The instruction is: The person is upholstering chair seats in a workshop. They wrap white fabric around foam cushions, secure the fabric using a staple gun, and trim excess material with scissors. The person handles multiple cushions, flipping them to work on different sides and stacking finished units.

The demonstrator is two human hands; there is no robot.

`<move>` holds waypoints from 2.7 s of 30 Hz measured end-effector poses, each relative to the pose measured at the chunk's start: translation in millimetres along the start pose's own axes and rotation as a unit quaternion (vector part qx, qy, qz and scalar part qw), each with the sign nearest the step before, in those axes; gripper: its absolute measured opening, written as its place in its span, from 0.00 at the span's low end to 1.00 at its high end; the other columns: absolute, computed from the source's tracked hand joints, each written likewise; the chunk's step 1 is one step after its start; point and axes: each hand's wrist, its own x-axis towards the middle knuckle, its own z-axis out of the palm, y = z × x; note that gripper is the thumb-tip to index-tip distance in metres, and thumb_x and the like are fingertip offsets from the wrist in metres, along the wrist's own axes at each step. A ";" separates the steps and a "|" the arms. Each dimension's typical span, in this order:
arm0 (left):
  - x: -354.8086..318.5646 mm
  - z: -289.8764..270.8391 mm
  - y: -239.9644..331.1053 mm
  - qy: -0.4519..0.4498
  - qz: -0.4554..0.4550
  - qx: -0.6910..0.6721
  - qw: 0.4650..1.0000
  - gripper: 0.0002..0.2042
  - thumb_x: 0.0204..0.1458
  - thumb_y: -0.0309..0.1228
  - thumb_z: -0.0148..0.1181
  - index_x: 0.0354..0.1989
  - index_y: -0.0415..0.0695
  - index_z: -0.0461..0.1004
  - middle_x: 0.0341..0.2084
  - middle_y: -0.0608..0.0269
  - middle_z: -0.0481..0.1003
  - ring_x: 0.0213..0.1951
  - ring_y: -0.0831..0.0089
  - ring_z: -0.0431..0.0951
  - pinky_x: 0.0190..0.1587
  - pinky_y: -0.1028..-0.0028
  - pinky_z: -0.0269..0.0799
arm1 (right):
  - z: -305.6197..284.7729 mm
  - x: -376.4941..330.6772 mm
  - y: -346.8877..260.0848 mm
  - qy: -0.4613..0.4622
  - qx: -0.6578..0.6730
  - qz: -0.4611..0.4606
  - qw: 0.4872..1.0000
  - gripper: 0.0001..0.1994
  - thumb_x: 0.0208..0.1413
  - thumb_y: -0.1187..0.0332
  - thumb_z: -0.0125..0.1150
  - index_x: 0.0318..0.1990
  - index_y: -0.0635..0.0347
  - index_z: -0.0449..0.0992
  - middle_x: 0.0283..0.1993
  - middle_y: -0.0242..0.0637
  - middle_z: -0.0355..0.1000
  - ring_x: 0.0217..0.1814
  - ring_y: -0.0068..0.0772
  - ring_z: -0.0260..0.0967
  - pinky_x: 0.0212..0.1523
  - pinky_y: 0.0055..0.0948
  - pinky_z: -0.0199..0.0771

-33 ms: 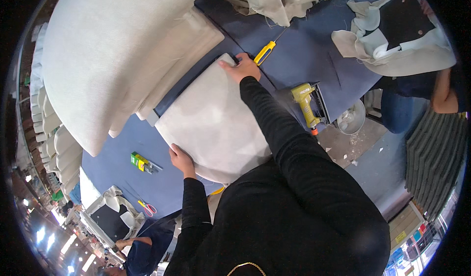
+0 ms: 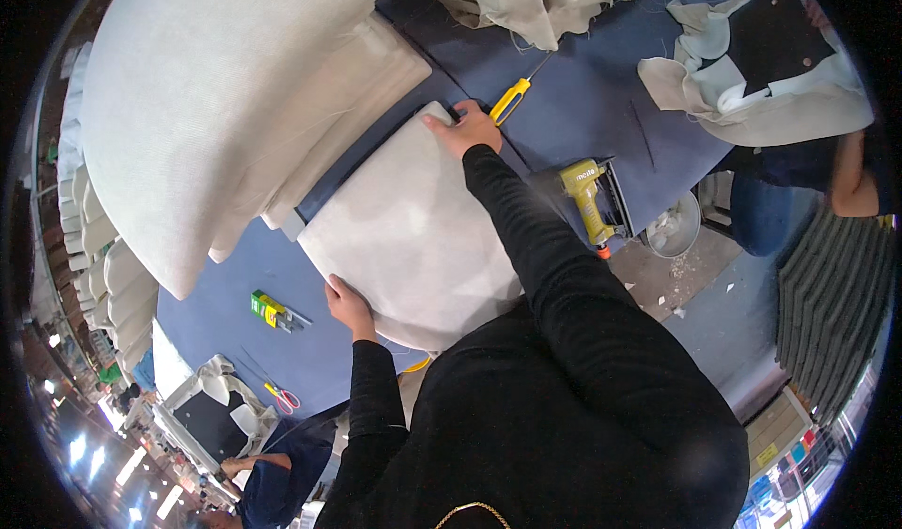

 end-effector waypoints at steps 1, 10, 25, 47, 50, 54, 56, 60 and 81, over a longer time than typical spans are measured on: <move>0.5 -1.2 -1.9 -0.008 -0.006 -0.005 1.000 0.27 0.74 0.49 0.52 0.62 0.33 0.78 0.50 0.39 0.84 0.52 0.48 0.84 0.57 0.57 0.76 | 2.5 2.6 7.1 0.028 0.005 -0.010 1.000 0.37 0.51 0.37 0.78 0.56 0.60 0.82 0.46 0.41 0.85 0.49 0.42 0.84 0.54 0.38 0.83; -1.4 -7.8 3.0 0.001 -0.042 -0.047 0.998 0.28 0.71 0.49 0.56 0.63 0.34 0.78 0.55 0.39 0.82 0.56 0.45 0.82 0.61 0.54 0.74 | 16.5 48.5 54.3 0.002 0.368 0.136 0.920 0.22 0.66 0.50 0.70 0.50 0.63 0.88 0.46 0.43 0.88 0.45 0.34 0.86 0.52 0.31 0.81; -0.3 -11.3 -0.7 0.054 -0.012 -0.017 0.998 0.24 0.65 0.47 0.62 0.60 0.43 0.80 0.58 0.47 0.81 0.63 0.45 0.75 0.67 0.49 0.68 | 30.3 29.4 13.7 0.066 0.121 -0.130 0.982 0.30 0.60 0.58 0.72 0.65 0.72 0.79 0.65 0.48 0.81 0.68 0.43 0.78 0.70 0.37 0.71; 94.3 -77.4 -33.9 -0.237 -0.150 -0.750 0.599 0.41 0.75 0.64 0.29 0.86 0.47 0.44 0.83 0.56 0.55 0.83 0.63 0.50 0.84 0.63 0.40 | -10.0 -22.1 40.3 -0.062 0.049 -0.149 0.986 0.34 0.74 0.52 0.62 0.75 0.73 0.67 0.72 0.47 0.73 0.70 0.38 0.72 0.72 0.35 0.69; 112.4 -45.9 -23.9 -0.316 -0.090 -0.644 0.692 0.43 0.74 0.66 0.27 0.87 0.48 0.37 0.84 0.57 0.51 0.84 0.64 0.47 0.84 0.63 0.39 | -25.7 -29.7 56.4 -0.102 0.102 -0.129 0.981 0.33 0.75 0.53 0.61 0.74 0.73 0.68 0.71 0.46 0.74 0.70 0.37 0.72 0.72 0.34 0.69; 84.1 -69.0 -3.2 -0.322 -0.112 -0.524 0.781 0.47 0.71 0.71 0.30 0.87 0.46 0.39 0.85 0.55 0.49 0.85 0.63 0.44 0.84 0.63 0.41 | -40.7 -44.3 86.8 -0.100 0.127 -0.093 0.982 0.31 0.75 0.54 0.61 0.72 0.73 0.71 0.70 0.46 0.75 0.68 0.37 0.73 0.70 0.35 0.71; 61.3 -66.2 -17.4 -0.341 -0.178 -0.506 0.772 0.47 0.73 0.67 0.37 0.86 0.43 0.36 0.85 0.55 0.45 0.85 0.62 0.41 0.83 0.66 0.42 | -43.7 -41.4 98.1 -0.098 0.115 -0.093 0.984 0.30 0.75 0.53 0.61 0.70 0.74 0.73 0.69 0.47 0.76 0.67 0.39 0.75 0.69 0.36 0.73; 8.5 -48.3 -48.8 -0.285 -0.146 -0.396 0.860 0.46 0.73 0.55 0.54 0.85 0.38 0.41 0.82 0.45 0.52 0.80 0.57 0.56 0.77 0.65 0.56 | -61.1 -42.1 143.1 -0.028 -0.039 -0.118 0.992 0.33 0.74 0.45 0.57 0.65 0.73 0.78 0.64 0.55 0.80 0.65 0.47 0.78 0.66 0.40 0.75; -169.8 -222.2 82.4 -0.154 -0.184 -0.629 0.739 0.30 0.74 0.55 0.47 0.73 0.47 0.70 0.67 0.61 0.76 0.70 0.67 0.71 0.74 0.61 0.61 | -206.9 -276.6 108.7 -0.123 0.510 -0.086 0.847 0.26 0.77 0.49 0.45 0.68 0.58 0.73 0.69 0.36 0.75 0.71 0.41 0.72 0.70 0.43 0.70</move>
